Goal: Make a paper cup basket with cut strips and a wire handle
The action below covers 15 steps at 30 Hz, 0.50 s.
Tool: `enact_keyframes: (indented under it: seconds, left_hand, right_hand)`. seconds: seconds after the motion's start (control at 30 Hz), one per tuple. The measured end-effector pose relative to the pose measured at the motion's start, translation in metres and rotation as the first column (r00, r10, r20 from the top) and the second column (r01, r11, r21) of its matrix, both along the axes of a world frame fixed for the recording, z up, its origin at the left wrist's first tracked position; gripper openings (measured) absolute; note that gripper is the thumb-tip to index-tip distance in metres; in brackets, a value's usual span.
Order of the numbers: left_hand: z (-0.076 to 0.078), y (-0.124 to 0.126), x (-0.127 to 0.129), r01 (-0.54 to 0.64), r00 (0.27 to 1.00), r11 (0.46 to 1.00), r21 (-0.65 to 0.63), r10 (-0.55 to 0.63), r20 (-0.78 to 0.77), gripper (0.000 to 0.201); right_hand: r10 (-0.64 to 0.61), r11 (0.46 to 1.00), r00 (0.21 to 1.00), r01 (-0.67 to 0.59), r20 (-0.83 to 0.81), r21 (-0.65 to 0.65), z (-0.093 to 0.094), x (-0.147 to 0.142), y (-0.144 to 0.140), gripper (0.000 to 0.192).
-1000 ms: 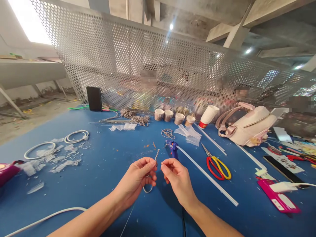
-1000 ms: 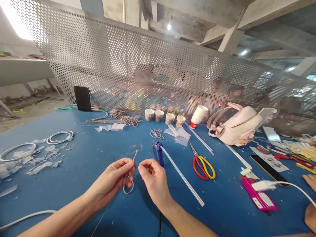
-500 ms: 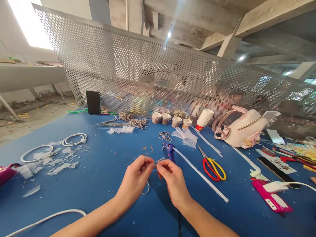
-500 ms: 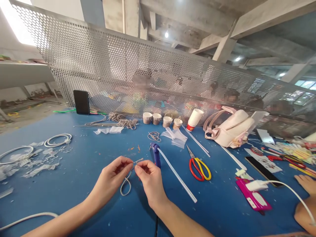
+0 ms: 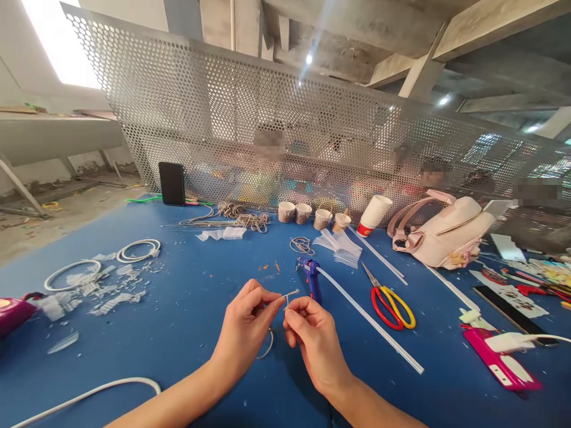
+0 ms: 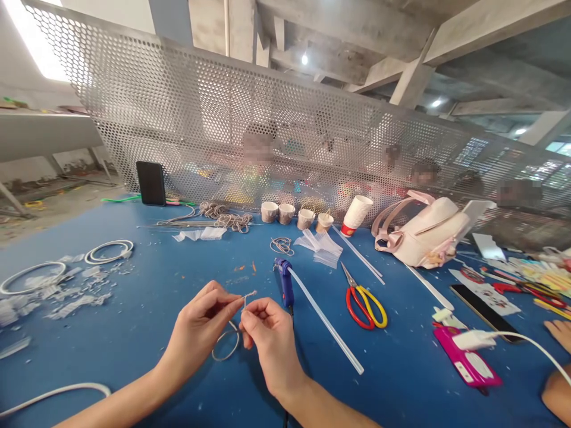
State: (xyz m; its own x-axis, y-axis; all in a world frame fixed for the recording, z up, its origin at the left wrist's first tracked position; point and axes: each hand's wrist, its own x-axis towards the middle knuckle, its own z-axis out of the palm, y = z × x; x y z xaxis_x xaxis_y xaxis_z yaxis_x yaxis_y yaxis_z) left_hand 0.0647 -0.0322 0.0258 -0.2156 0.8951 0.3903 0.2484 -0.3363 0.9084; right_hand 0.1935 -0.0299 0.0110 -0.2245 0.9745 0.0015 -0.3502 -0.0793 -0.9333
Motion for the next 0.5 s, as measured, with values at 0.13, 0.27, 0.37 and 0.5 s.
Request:
enact_keyframes:
  seconds: [0.13,0.27,0.37,0.5]
  left_hand:
    - [0.0021,-0.0027,0.0002,0.026,0.999,0.998,-0.051,-0.024,0.039,0.015]
    - [0.0051,-0.0055,-0.0006,0.059,0.996,0.994,-0.097,-0.052,0.07,0.017]
    - [0.0073,-0.007,-0.0017,0.08,0.996,0.992,-0.095,-0.077,0.035,0.019]
    - [0.0079,-0.0076,-0.0033,0.1,0.994,0.994,-0.049,-0.102,-0.031,0.02]
  right_hand:
    - [-0.002,1.0,1.0,0.002,-0.001,-0.017,-0.0022,-0.0008,0.001,0.021]
    - [-0.013,1.0,1.0,0.013,0.004,-0.026,-0.0014,-0.0004,0.0011,0.023]
    - [-0.016,1.0,1.0,0.016,-0.005,-0.026,-0.0012,0.0004,0.0013,0.024]
    - [-0.012,1.0,1.0,0.012,-0.003,-0.008,-0.0017,0.0014,0.0021,0.022]
